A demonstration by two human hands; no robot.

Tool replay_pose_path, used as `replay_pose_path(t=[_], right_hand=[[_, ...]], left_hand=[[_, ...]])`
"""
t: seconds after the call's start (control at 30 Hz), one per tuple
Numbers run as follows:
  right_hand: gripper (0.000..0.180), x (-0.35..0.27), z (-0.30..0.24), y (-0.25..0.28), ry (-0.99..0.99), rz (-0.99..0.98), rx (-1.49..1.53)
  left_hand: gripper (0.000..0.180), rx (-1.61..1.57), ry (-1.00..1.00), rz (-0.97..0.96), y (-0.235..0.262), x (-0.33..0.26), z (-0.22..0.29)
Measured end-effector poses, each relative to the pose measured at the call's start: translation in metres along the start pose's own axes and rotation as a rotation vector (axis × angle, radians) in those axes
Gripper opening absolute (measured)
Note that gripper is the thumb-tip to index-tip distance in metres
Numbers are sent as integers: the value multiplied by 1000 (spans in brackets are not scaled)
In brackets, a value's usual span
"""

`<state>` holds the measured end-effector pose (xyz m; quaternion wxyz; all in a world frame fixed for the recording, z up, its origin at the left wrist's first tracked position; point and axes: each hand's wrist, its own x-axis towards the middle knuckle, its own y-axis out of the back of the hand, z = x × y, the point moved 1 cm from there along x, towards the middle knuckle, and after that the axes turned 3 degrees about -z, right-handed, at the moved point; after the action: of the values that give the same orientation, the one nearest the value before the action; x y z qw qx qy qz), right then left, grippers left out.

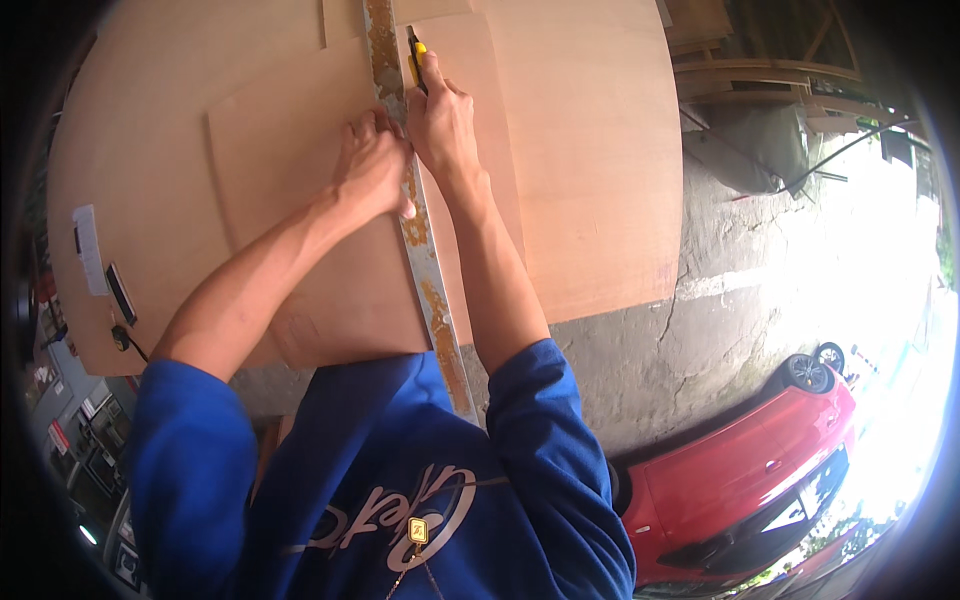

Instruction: The person cuts a large sheet of plywood into smaller rectangular pieces using a utility knife and a metal ruler as a straightedge. They repeatedly measure, score, and snap the material, then stack the cut pieces on the floor.

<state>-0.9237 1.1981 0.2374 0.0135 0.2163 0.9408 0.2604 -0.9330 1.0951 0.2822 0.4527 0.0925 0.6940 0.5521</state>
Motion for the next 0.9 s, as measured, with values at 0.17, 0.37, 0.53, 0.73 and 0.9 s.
replay_pose_path(t=[0.17, 0.37, 0.53, 0.73, 0.9], right_hand=[[46, 21, 2, -9, 0, -41, -14], [45, 23, -2, -5, -18, -90, -36], [43, 30, -22, -2, -16, -153, -127], [48, -10, -37, 20, -115, -295, -106], [52, -93, -36, 37, -62, -276, -63]], left_hand=[[32, 93, -26, 81, -13, 4, -3], [31, 102, -38, 145, -19, 6, -4], [57, 160, -63, 141, -18, 3, -9], [97, 54, -97, 110, -21, -2, -19], [101, -7, -13, 119, -23, -5, -15]])
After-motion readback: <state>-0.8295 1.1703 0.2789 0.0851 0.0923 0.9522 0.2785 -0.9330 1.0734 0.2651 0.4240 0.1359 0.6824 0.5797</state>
